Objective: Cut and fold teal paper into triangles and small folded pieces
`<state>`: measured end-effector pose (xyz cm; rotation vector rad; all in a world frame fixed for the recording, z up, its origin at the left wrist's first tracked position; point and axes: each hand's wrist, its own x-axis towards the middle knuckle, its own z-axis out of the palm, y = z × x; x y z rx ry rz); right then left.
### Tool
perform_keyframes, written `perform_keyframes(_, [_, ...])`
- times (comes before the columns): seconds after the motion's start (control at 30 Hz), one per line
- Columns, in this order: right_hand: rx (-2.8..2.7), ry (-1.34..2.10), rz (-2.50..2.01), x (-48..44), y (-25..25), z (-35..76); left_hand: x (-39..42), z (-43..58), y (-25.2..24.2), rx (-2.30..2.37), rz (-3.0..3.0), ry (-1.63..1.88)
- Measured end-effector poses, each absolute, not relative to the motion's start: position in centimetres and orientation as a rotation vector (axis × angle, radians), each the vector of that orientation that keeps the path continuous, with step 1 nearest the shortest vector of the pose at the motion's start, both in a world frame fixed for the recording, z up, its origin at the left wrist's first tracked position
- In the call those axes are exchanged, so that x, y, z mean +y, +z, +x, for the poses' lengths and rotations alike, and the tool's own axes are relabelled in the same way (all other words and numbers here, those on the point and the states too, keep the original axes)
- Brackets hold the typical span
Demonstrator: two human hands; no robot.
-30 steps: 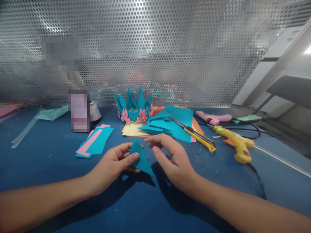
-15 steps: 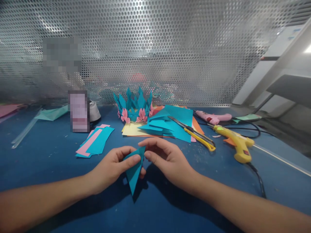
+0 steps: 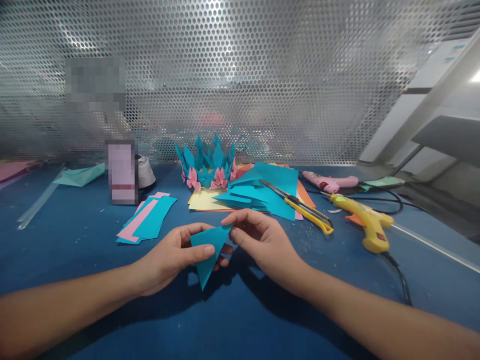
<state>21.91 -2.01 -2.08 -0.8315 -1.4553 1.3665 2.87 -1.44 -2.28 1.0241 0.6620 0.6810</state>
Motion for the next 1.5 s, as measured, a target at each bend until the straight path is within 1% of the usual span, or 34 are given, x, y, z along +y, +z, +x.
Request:
perform_keyframes(0.27, [-1.666, 0.936, -0.978, -2.27, -1.92, 21.84, -1.61, 3.24, -2.23, 0.743, 1.048, 0.705])
perform_keyframes(0.43, [-1.734, 0.882, -1.003, -2.28, -2.07, 21.88, -1.78, 3.36, -2.24, 0.783, 1.064, 0.700])
perform_keyframes(0.87, [-1.856, 0.492, -1.085, -2.48, -2.28, 21.80, -1.85, 3.62, -2.29, 0.812, 1.120, 0.718])
perform_keyframes(1.27, [-1.944, 0.281, -0.934, -2.49, -2.06, 21.77, -2.22, 3.54, -2.57, 0.838, 1.258, 0.737])
perform_keyframes(1.5, [-1.996, 0.175, -0.864, -2.41, -1.77, 22.00, -2.23, 3.76, -2.33, 0.871, 1.236, 0.752])
